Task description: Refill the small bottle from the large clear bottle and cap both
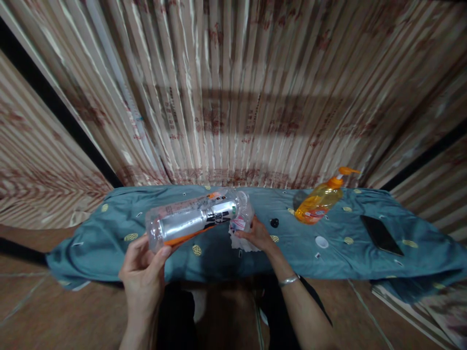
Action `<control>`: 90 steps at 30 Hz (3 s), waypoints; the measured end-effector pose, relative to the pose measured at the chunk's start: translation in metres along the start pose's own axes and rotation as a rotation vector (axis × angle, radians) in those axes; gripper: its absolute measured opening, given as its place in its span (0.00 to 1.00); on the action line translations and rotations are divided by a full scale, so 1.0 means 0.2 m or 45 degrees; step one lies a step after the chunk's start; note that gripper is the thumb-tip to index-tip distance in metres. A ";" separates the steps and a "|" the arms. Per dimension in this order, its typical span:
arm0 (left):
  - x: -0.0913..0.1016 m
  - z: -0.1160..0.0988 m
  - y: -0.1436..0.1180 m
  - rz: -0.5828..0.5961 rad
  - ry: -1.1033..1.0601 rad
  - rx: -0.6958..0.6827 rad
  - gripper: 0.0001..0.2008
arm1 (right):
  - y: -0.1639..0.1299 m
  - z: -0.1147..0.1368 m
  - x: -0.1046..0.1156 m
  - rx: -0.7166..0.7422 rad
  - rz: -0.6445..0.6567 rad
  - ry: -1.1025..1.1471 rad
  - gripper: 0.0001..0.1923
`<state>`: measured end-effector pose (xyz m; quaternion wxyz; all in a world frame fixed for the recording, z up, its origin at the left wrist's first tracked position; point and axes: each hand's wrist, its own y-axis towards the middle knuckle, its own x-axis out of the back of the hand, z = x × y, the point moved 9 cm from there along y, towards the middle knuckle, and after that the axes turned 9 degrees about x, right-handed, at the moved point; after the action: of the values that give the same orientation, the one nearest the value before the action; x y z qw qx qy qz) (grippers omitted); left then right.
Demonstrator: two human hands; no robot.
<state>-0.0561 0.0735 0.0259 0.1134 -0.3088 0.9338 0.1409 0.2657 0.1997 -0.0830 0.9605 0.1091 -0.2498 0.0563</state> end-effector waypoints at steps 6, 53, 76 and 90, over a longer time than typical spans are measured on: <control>-0.01 0.03 0.00 -0.013 -0.191 0.128 0.24 | 0.01 0.01 0.02 0.006 -0.025 -0.002 0.38; -0.06 0.04 0.00 0.079 -0.227 0.158 0.24 | 0.00 0.03 0.03 0.005 -0.039 -0.184 0.26; -0.06 0.06 0.00 0.062 -0.283 0.229 0.25 | -0.01 0.08 0.05 0.038 -0.022 -0.226 0.28; -0.06 0.05 -0.01 0.030 -0.326 0.212 0.23 | -0.02 0.03 0.03 0.047 -0.011 -0.136 0.29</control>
<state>-0.0451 0.0823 0.0196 0.2552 -0.2668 0.9237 0.1027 0.2682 0.1954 -0.0751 0.9439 0.1307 -0.2991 0.0509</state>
